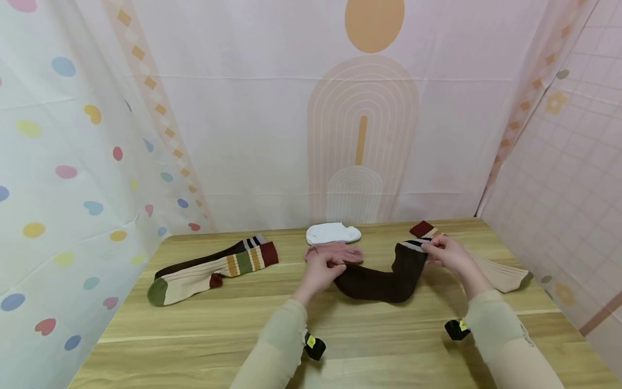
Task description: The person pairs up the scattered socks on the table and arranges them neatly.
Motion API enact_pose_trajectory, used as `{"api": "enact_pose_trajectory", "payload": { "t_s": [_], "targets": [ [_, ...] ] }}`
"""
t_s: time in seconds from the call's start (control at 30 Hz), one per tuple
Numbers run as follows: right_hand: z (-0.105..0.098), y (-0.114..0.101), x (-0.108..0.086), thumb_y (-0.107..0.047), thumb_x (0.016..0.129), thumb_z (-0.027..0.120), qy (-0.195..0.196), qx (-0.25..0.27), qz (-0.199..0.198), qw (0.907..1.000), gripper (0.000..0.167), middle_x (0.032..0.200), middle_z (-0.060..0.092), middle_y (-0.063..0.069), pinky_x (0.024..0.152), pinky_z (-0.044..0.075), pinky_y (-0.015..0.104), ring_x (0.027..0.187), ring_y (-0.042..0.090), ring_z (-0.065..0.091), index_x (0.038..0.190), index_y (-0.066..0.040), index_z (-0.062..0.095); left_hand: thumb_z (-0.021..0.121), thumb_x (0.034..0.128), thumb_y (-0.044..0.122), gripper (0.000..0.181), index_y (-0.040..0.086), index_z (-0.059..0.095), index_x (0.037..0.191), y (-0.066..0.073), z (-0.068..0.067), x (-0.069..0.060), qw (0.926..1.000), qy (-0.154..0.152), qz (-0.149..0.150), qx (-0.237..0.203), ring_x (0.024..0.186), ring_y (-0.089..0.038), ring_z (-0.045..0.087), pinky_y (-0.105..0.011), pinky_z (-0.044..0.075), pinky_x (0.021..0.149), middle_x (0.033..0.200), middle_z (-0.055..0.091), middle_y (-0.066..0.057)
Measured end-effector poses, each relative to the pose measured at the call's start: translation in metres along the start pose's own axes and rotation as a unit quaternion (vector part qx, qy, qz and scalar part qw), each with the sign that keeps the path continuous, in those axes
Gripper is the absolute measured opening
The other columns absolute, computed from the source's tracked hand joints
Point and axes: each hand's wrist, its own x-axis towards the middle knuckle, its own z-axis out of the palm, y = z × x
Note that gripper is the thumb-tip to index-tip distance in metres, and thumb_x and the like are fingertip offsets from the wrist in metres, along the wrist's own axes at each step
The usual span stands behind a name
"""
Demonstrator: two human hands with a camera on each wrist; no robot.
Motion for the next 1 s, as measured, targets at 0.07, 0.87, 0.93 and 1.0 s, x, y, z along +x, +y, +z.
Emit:
{"api": "enact_pose_trajectory", "payload": {
  "t_s": [0.07,0.87,0.93,1.0],
  "targets": [
    [0.001,0.002,-0.002,-0.016,0.1,0.059,-0.007,-0.013,-0.004,0.9999,0.02,0.086,0.057,0.002,0.074,0.057,0.031,0.077,0.012,0.062,0.095,0.003,0.057,0.074,0.0845,0.002,0.01,0.0,0.068,0.077,-0.002,-0.007,0.0,0.9999,0.001,-0.013,0.008,0.071,-0.01,0.052,-0.026,0.045,0.068,0.074,0.062,-0.002],
    [0.036,0.016,-0.009,-0.014,0.098,0.059,-0.093,-0.194,0.009,0.9765,0.022,0.079,0.068,0.006,0.061,0.052,0.031,0.069,0.016,0.062,0.08,-0.002,0.059,0.071,0.0867,0.002,0.008,0.001,0.069,0.079,-0.042,-0.053,-0.016,0.9923,0.011,-0.123,0.017,0.065,-0.011,0.052,-0.028,0.046,0.06,0.075,0.063,0.0],
    [0.03,0.012,-0.01,-0.018,0.098,0.059,-0.074,-0.248,-0.002,0.9658,0.021,0.076,0.064,0.003,0.06,0.047,0.032,0.068,0.016,0.058,0.082,-0.005,0.058,0.072,0.0863,0.001,0.007,0.001,0.07,0.08,-0.045,-0.055,-0.017,0.9921,0.013,-0.123,0.021,0.066,-0.011,0.053,-0.028,0.047,0.06,0.076,0.065,-0.001],
    [0.027,0.008,-0.009,-0.021,0.097,0.061,-0.046,-0.293,-0.028,0.9545,0.018,0.076,0.06,0.001,0.06,0.044,0.033,0.068,0.016,0.055,0.085,-0.007,0.06,0.073,0.0858,0.002,0.006,0.002,0.071,0.081,-0.048,-0.058,-0.018,0.9918,0.019,-0.122,0.032,0.066,-0.01,0.054,-0.028,0.048,0.061,0.077,0.066,-0.001]
  ]
}}
